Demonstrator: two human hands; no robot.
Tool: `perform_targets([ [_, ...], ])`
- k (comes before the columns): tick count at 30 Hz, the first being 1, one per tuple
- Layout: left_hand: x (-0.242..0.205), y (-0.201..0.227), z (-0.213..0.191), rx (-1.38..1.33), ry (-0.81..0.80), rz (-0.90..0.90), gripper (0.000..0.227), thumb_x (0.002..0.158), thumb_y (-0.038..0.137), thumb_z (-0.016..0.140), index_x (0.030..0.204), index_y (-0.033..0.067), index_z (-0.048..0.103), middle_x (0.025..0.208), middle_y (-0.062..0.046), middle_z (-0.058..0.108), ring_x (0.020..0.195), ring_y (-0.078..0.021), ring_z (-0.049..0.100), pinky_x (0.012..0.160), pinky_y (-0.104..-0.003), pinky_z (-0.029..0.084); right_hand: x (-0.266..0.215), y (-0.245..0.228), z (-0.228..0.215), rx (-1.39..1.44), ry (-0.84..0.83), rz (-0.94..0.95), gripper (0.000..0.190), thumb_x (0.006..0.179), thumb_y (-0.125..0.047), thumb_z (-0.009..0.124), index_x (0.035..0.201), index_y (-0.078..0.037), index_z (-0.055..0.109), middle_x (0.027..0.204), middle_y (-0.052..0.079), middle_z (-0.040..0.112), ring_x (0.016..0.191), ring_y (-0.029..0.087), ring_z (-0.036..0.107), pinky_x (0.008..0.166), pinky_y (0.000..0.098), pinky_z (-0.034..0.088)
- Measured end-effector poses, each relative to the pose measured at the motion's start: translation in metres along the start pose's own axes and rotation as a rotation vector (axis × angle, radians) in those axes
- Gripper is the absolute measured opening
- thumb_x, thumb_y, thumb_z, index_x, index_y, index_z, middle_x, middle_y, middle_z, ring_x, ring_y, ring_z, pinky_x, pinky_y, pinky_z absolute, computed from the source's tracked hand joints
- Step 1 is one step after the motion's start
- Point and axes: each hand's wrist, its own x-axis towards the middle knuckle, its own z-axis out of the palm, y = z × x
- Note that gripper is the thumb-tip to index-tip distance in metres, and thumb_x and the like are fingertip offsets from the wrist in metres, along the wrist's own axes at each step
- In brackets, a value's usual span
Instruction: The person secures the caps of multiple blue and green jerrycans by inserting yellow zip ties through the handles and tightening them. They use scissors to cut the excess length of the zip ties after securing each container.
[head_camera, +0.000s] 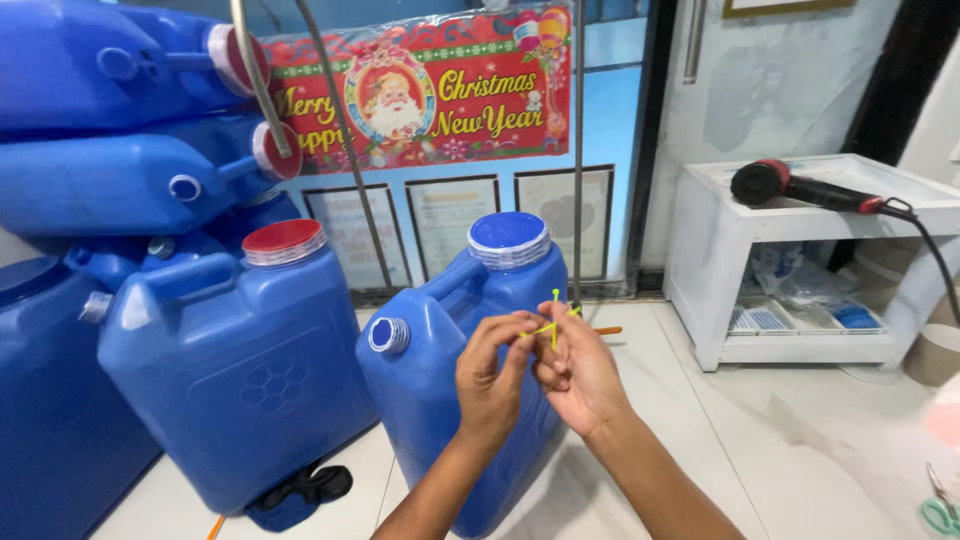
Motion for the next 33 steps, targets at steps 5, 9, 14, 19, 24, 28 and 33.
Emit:
perform_targets([
  [5, 0.019, 0.001, -0.032, -0.245, 0.119, -0.351, 0.021, 0.102, 0.012, 0.062, 0.115, -0.0018, 0.07, 0.101, -0.008, 0.075, 0.09, -0.0106, 0.064, 0.084, -0.026, 0.052, 0.002, -0.012, -0.015, -0.151, -0.002, -0.16, 0.022, 0.102, -0.02, 0.053, 0.108, 0.0, 0.06, 0.09, 0.004, 0.056, 0.057, 0.006, 0.042, 0.041, 0.0213, 0.028],
  [9, 0.026, -0.01, -0.043, -0.494, 0.033, -0.622, 0.023, 0.1, 0.012, 0.064, 0.116, -0.0033, 0.072, 0.093, -0.006, 0.071, 0.086, -0.0122, 0.065, 0.082, -0.027, 0.054, -0.011, -0.018, -0.011, -0.444, 0.029, -0.422, 0.03, 0.106, -0.014, 0.054, 0.123, 0.008, 0.064, 0.1, 0.008, 0.058, 0.085, 0.009, 0.057, 0.077, 0.0215, 0.05],
  [14, 0.019, -0.024, -0.043, -0.764, -0.101, -0.956, 0.024, 0.099, 0.014, 0.064, 0.114, -0.0035, 0.07, 0.086, -0.003, 0.068, 0.076, -0.0107, 0.063, 0.069, -0.024, 0.051, -0.046, -0.012, 0.009, -1.056, 0.103, -0.8, 0.033, 0.102, -0.007, 0.064, 0.132, 0.005, 0.068, 0.104, 0.002, 0.058, 0.085, 0.009, 0.05, 0.072, 0.0214, 0.041],
  [19, 0.016, -0.03, -0.042, -0.985, -0.245, -1.044, 0.021, 0.101, 0.013, 0.064, 0.112, -0.0033, 0.07, 0.084, -0.002, 0.065, 0.07, -0.0069, 0.057, 0.06, -0.021, 0.045, -0.069, 0.001, 0.02, -1.518, 0.111, -1.194, 0.032, 0.091, 0.005, 0.072, 0.122, 0.0, 0.071, 0.102, 0.007, 0.068, 0.088, 0.012, 0.066, 0.078, 0.0251, 0.054],
  [24, 0.016, -0.032, -0.039, -1.03, -0.298, -1.081, 0.021, 0.1, 0.012, 0.064, 0.112, -0.0038, 0.07, 0.083, -0.001, 0.065, 0.07, -0.0064, 0.057, 0.059, -0.021, 0.043, -0.079, 0.007, 0.025, -1.72, 0.065, -1.376, 0.039, 0.084, 0.014, 0.073, 0.119, -0.002, 0.072, 0.098, 0.009, 0.068, 0.085, 0.016, 0.067, 0.074, 0.0283, 0.057],
  [28, 0.014, -0.035, -0.032, -1.079, -0.333, -1.116, 0.02, 0.099, 0.011, 0.064, 0.111, -0.0044, 0.069, 0.082, -0.002, 0.065, 0.069, -0.0068, 0.057, 0.058, -0.021, 0.044, -0.085, 0.006, 0.023, -1.807, 0.023, -1.403, 0.043, 0.079, 0.015, 0.074, 0.119, -0.001, 0.071, 0.099, 0.009, 0.068, 0.085, 0.021, 0.067, 0.074, 0.0304, 0.055],
  [33, 0.011, -0.037, -0.024, -1.163, -0.349, -1.154, 0.022, 0.1, 0.01, 0.064, 0.113, -0.0075, 0.066, 0.083, -0.004, 0.065, 0.069, -0.0077, 0.057, 0.058, -0.021, 0.044, -0.09, 0.005, 0.02, -1.902, 0.003, -1.454, 0.046, 0.076, 0.015, 0.074, 0.118, 0.0, 0.071, 0.1, 0.01, 0.067, 0.088, 0.023, 0.066, 0.074, 0.033, 0.055],
])
